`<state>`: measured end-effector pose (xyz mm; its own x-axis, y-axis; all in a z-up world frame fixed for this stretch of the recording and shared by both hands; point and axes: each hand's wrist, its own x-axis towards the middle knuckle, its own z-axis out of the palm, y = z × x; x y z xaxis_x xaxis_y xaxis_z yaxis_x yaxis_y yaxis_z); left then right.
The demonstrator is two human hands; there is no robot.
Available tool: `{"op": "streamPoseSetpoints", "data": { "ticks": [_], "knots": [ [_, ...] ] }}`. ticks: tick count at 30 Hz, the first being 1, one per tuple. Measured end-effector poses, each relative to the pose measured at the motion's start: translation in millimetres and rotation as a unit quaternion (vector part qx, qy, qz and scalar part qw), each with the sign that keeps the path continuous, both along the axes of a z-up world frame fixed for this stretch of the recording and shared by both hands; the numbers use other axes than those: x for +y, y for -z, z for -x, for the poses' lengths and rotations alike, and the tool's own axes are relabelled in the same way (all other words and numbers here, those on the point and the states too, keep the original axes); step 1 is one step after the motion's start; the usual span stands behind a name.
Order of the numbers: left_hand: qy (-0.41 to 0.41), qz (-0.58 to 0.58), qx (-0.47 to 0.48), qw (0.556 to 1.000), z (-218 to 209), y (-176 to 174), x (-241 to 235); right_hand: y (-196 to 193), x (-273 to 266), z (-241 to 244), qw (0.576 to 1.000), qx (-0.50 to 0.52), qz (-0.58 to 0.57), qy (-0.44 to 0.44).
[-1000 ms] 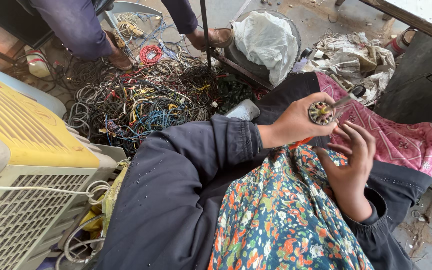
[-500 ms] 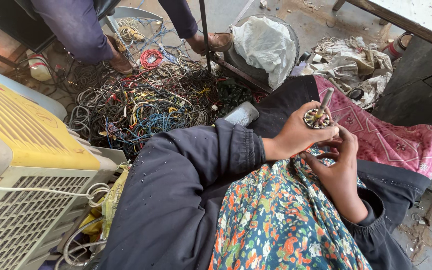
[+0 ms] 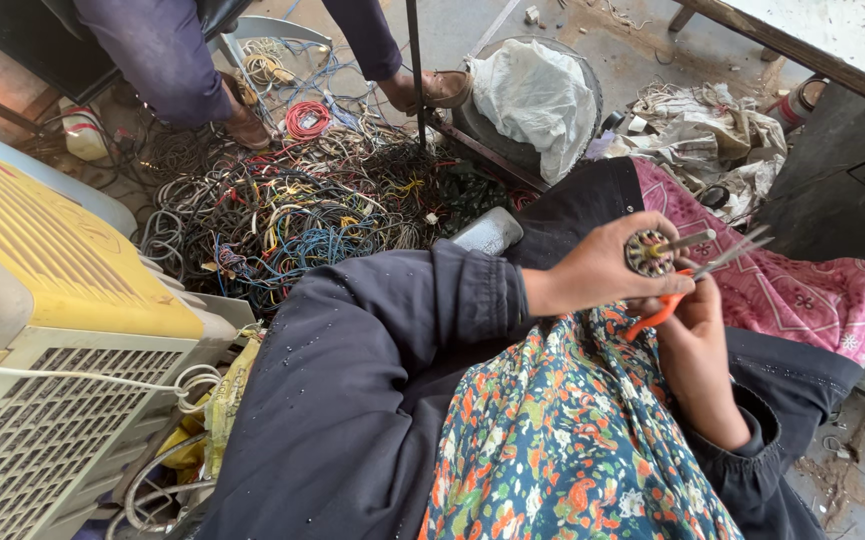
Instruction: The person sits on the floor and uses scissors to trim and adjust wires on a small cylindrical electrical component. They repeatedly cut protruding wire ends and manipulate the component with both hands.
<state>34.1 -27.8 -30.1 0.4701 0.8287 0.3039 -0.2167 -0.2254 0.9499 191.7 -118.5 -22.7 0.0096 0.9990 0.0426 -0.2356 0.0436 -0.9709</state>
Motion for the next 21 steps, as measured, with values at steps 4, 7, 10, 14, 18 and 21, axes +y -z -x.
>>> {"op": "streamPoseSetpoints", "data": {
  "ticks": [4, 7, 10, 14, 18, 21],
  "knots": [
    [-0.006, -0.009, -0.033, 0.999, 6, -3, 19, -17, -5, -2, 0.999, 0.043, 0.009, -0.006],
    [-0.015, -0.008, -0.064, 0.998, 8, 1, 34, -34, -13, -2, 0.999, -0.039, -0.012, -0.029],
    [0.010, 0.053, -0.095, 0.994, 6, 7, 40, -56, -25, -3, 0.975, -0.203, -0.059, -0.062],
    [0.016, 0.068, -0.070, 0.995, 4, 11, 39, -84, -49, -4, 0.931, -0.311, -0.163, -0.103],
    [0.002, 0.039, -0.040, 0.998, 4, 10, 36, -104, -73, -8, 0.901, -0.385, -0.169, -0.102],
    [0.015, 0.035, -0.052, 0.998, 3, 10, 36, -111, -79, -12, 0.870, -0.390, -0.263, -0.148]
  ]
}}
